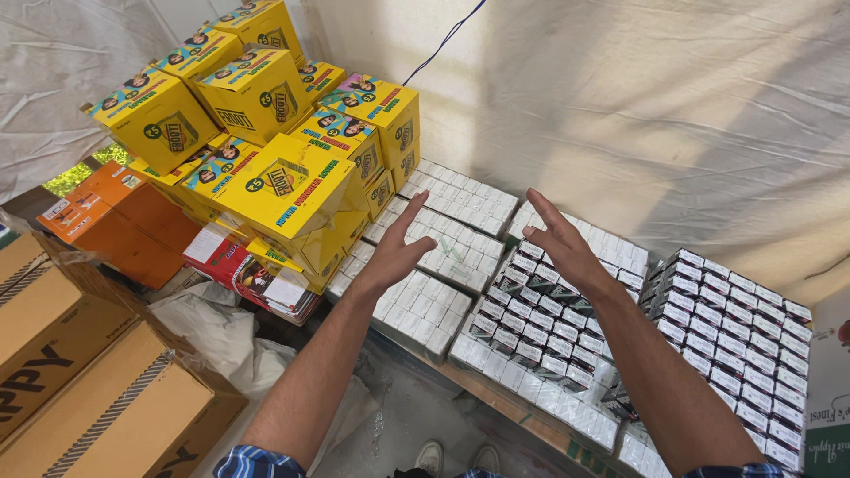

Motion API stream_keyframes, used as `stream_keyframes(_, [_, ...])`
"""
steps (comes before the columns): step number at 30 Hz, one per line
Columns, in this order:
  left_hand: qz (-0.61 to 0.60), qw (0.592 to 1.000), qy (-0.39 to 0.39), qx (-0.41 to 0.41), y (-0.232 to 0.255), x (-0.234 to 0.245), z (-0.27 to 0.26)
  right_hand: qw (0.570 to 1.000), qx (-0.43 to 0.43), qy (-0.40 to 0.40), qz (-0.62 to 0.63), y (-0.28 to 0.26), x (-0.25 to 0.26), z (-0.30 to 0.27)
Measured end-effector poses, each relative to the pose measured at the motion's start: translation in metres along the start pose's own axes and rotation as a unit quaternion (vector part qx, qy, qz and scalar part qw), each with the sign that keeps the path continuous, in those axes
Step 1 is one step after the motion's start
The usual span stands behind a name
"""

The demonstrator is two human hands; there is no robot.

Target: The person repeatedly picks up small white boxes from a large sack and stacks them onto a growing pile on a pallet. The person handles the boxes one at a time, walking back and forth between the sack and the stack.

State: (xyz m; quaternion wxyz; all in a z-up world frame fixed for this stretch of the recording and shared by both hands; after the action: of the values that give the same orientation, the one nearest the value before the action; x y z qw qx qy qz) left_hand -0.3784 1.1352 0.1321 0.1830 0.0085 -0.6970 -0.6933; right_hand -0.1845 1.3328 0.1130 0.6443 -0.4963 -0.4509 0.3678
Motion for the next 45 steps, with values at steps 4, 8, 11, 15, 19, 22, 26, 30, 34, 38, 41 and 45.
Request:
stream_keyframes(4, [0.004, 1.000, -0.002, -0.007, -0.004, -0.001, 0.002, 1.000, -0.003, 0.000, 0.002, 0.003, 0.000, 0.000])
stream_keyframes(8, [-0.002, 1.000, -0.002, -0.011, -0.005, -0.001, 0.001, 1.000, 0.001, 0.003, -0.001, 0.003, 0.000, 0.000])
stream_keyframes(11, [-0.002, 1.000, -0.005, -0.013, -0.004, -0.002, 0.001, 1.000, 0.004, 0.005, 0.001, -0.001, -0.003, -0.001])
stream_keyframes(15, [-0.003, 1.000, -0.009, -0.020, -0.002, -0.003, 0.003, 1.000, 0.005, 0.008, -0.001, 0.002, -0.001, -0.001])
stream_keyframes(19, [-0.003, 1.000, -0.013, -0.023, -0.003, -0.004, 0.003, 1.000, -0.004, 0.011, -0.003, 0.001, 0.000, -0.001])
stream_keyframes(22, [-0.002, 1.000, -0.009, -0.020, -0.004, -0.002, 0.004, 1.000, 0.013, 0.014, -0.003, 0.003, 0.001, 0.001])
stream_keyframes(26, [0.010, 1.000, -0.014, -0.015, -0.006, -0.002, 0.004, 1.000, 0.006, 0.016, -0.003, 0.003, 0.003, 0.001])
stream_keyframes(30, [0.013, 1.000, -0.019, -0.014, -0.007, -0.003, 0.005, 1.000, 0.000, 0.013, -0.005, 0.003, 0.003, 0.002])
stream_keyframes(34, [0.008, 0.999, -0.020, -0.025, -0.008, -0.005, 0.008, 1.000, -0.003, 0.014, -0.001, 0.003, 0.003, 0.001])
stream_keyframes(38, [0.010, 0.999, -0.022, -0.024, -0.011, -0.006, 0.010, 1.000, 0.006, 0.017, 0.002, 0.010, 0.006, 0.002])
stream_keyframes(41, [0.006, 0.999, -0.022, -0.024, -0.011, -0.008, 0.009, 1.000, 0.011, 0.020, 0.008, 0.012, 0.006, 0.000])
stream_keyframes(45, [0.005, 1.000, -0.028, -0.012, -0.007, -0.011, 0.013, 1.000, 0.005, 0.023, 0.005, 0.002, 0.004, -0.006])
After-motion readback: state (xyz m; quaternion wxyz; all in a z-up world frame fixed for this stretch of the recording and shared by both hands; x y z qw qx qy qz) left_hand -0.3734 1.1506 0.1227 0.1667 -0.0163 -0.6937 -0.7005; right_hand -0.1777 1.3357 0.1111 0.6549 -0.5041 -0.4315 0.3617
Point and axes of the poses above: each hand's wrist, its own z-axis towards the middle knuckle, its own x-axis out of the back of the hand, y = z × x, the point moved 4 cm from there along z, towards the middle knuckle, and after that the axes turned 12 degrees about -y, right-handed, at the moved point
